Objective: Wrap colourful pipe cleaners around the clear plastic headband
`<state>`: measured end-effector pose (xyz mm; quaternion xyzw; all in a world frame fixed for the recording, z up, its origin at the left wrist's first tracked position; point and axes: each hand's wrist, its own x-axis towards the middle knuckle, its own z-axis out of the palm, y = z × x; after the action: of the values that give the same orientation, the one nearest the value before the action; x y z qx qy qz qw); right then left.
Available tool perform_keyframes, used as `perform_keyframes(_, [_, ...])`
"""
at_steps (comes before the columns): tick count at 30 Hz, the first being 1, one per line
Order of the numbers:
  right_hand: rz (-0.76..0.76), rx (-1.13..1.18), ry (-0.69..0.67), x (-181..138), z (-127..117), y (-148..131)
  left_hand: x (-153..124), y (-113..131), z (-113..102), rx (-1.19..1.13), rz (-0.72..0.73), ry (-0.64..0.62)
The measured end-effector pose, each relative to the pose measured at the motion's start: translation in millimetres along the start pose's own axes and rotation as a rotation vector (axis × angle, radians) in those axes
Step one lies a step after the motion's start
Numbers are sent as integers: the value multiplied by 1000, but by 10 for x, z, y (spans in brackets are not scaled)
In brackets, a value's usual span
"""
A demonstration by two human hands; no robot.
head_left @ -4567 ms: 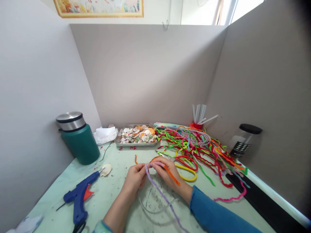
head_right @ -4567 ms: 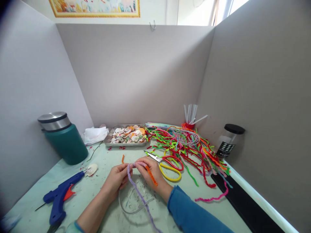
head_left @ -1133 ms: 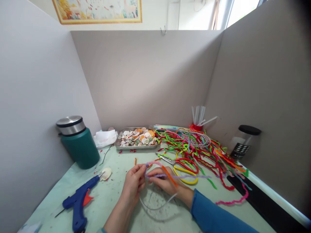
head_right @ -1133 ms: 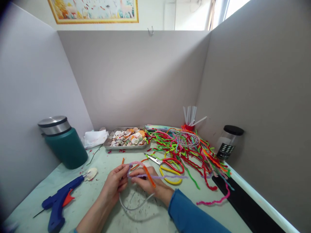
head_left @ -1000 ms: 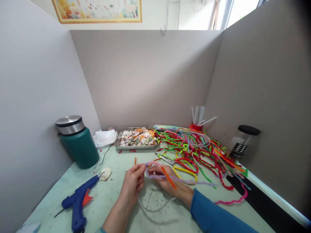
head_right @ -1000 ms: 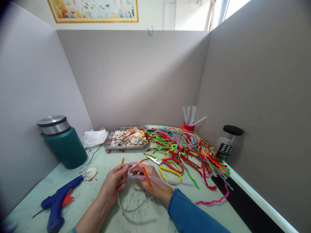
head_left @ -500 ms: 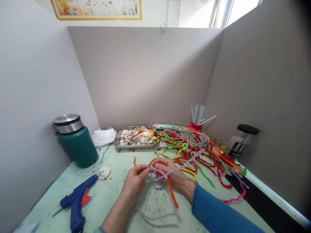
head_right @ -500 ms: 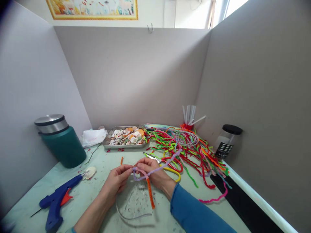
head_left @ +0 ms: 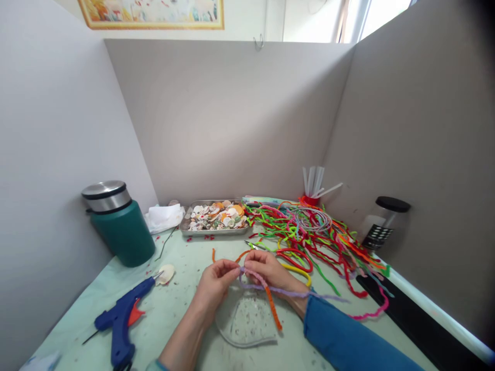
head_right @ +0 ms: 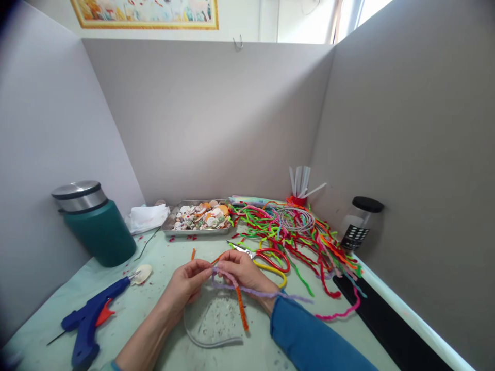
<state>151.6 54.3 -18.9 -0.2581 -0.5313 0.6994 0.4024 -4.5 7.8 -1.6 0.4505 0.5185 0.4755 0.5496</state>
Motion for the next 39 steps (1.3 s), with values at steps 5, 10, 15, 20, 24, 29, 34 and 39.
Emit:
perform_keyframes(5, [-1, -25, 2, 4, 6, 10, 4, -1, -25, 88, 28, 16])
perform_keyframes(10, [6, -22, 6, 2, 6, 4, -20, 29, -17, 85, 14, 6])
perform_keyframes(15, [25, -10, -5, 5, 8, -3, -16, 19, -28, 35, 2, -52])
perform_keyframes(20, [8, -14, -24, 24, -13, 41, -2, -13, -49, -5, -2, -83])
perform_keyframes(24, [22, -18, -10, 8, -8, 21, 2, -5, -56, -12, -2, -108])
perform_keyframes(29, [46, 21, 0, -6, 5, -26, -21, 31, -54, 39, 63, -136])
perform_keyframes(34, [63, 46, 7, 4, 15, -20, -29, 49, -41, 101, 135, -120])
perform_keyframes(39, [55, 42, -3, 7, 11, 15, -9, 48, -32, 132, 231, -55])
